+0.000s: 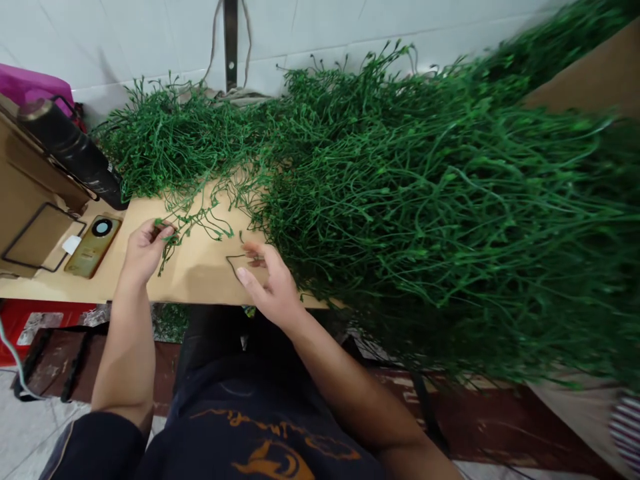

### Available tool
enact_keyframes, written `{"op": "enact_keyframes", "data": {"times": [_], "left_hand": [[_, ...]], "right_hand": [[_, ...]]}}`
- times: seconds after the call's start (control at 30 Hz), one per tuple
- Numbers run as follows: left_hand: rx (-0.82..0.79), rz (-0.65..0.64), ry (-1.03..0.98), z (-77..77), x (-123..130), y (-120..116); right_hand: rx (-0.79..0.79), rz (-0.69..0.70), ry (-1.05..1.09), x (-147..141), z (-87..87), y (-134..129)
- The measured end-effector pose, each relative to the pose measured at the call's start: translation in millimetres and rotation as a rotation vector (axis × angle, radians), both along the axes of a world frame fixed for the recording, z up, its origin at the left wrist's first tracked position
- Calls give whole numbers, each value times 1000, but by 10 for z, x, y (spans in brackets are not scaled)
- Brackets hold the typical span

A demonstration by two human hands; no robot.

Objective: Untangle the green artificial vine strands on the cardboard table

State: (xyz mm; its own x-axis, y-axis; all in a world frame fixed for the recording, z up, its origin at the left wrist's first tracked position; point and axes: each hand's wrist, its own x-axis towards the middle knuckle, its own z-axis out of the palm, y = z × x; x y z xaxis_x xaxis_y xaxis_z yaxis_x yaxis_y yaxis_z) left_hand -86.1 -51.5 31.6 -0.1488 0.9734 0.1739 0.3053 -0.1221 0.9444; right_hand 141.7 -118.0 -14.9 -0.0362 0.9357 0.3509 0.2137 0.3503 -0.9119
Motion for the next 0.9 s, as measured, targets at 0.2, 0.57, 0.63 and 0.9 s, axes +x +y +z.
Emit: {"op": "enact_keyframes", "data": {"times": [0.2, 0.57, 0.63, 0.9], "left_hand": [[-41, -133, 72, -163, 232, -187], [103, -155, 499, -87, 260, -325], [106, -243, 518, -17, 288, -386], [20, -309, 404, -245, 550, -436]], "right_hand": [[-346, 171, 433, -144, 72, 211], [-259, 240, 227, -81, 26, 160], [-241, 216, 150, -80, 9, 142], [-162, 255, 14, -64, 22, 82]]}}
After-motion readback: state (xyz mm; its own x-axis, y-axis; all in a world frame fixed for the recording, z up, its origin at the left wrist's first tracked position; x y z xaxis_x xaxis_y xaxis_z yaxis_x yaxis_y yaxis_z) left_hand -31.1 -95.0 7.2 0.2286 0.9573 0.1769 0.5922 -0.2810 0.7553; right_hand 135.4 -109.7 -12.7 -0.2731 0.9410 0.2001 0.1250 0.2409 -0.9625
